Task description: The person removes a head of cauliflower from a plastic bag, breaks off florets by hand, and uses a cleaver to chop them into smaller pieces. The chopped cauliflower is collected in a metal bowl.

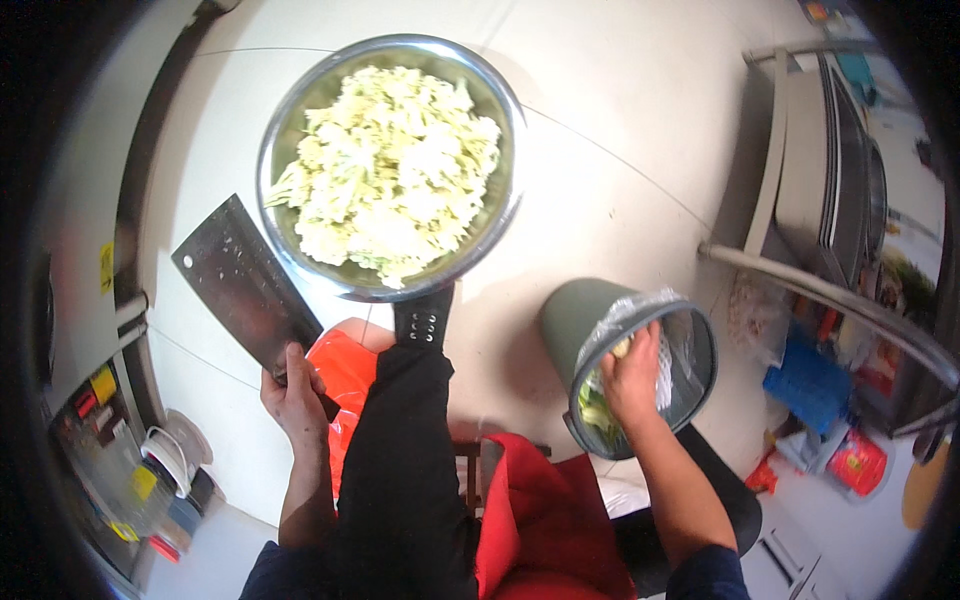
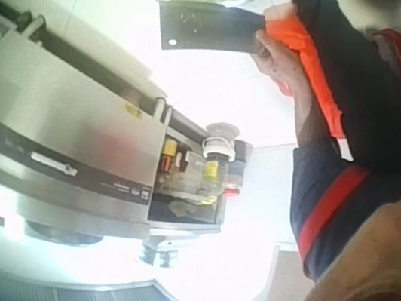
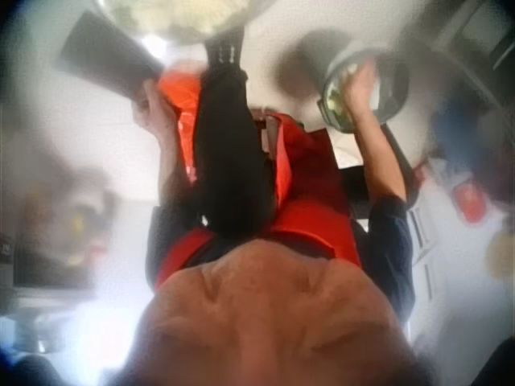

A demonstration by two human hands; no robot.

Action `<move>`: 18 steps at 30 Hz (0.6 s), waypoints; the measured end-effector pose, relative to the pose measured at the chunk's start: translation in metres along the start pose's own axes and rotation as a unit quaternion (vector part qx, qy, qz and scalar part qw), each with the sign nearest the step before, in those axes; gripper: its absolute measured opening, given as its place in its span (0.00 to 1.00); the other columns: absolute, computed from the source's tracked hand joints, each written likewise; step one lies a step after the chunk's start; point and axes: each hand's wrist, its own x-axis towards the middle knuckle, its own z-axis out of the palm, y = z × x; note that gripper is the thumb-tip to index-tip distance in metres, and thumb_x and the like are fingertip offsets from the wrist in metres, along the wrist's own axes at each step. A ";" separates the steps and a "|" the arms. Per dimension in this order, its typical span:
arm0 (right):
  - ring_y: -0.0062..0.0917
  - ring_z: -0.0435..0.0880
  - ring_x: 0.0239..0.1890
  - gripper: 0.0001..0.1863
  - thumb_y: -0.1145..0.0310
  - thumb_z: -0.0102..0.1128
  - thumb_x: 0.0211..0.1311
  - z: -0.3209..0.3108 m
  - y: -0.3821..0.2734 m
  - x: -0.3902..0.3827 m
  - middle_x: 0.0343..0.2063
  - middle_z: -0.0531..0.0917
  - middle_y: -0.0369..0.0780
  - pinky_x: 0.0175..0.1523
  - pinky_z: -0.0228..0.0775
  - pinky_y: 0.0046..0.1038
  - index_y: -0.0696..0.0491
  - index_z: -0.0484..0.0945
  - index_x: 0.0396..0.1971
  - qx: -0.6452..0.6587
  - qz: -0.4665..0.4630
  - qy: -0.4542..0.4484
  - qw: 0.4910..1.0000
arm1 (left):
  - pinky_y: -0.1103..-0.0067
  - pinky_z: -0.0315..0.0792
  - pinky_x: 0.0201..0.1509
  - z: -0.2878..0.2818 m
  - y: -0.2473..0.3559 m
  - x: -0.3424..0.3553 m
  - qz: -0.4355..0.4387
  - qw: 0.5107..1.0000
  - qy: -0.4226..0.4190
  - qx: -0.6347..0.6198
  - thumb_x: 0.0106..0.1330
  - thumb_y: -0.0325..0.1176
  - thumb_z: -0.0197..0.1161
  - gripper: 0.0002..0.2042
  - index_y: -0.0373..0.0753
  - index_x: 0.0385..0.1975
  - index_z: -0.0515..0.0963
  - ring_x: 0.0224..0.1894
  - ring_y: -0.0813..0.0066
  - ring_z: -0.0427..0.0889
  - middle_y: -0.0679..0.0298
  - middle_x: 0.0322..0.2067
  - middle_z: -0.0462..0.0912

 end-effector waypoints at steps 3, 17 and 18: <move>0.60 0.59 0.79 0.47 0.69 0.74 0.61 -0.031 -0.003 -0.013 0.78 0.57 0.61 0.82 0.54 0.48 0.59 0.58 0.78 0.012 0.029 -0.046 0.998 | 0.82 0.62 0.26 -0.003 0.004 0.008 -0.013 0.999 0.032 -0.009 0.81 0.33 0.64 0.08 0.36 0.40 0.79 0.20 0.84 0.67 0.72 0.20 0.72; 0.38 0.68 0.79 0.34 0.62 0.65 0.76 -0.091 -0.184 0.149 0.76 0.71 0.49 0.80 0.59 0.37 0.61 0.68 0.76 0.366 0.068 -0.123 0.920 | 0.66 0.73 0.68 -0.008 -0.002 0.118 -0.183 0.911 -0.043 -0.367 0.80 0.40 0.61 0.11 0.41 0.53 0.78 0.63 0.69 0.78 0.65 0.50 0.82; 0.42 0.62 0.81 0.41 0.54 0.65 0.76 -0.070 -0.192 0.183 0.80 0.63 0.52 0.82 0.54 0.38 0.62 0.62 0.79 0.329 0.082 -0.106 0.935 | 0.63 0.67 0.74 -0.001 -0.004 0.138 -0.177 0.919 -0.033 -0.350 0.80 0.40 0.61 0.12 0.41 0.55 0.78 0.69 0.67 0.73 0.64 0.55 0.81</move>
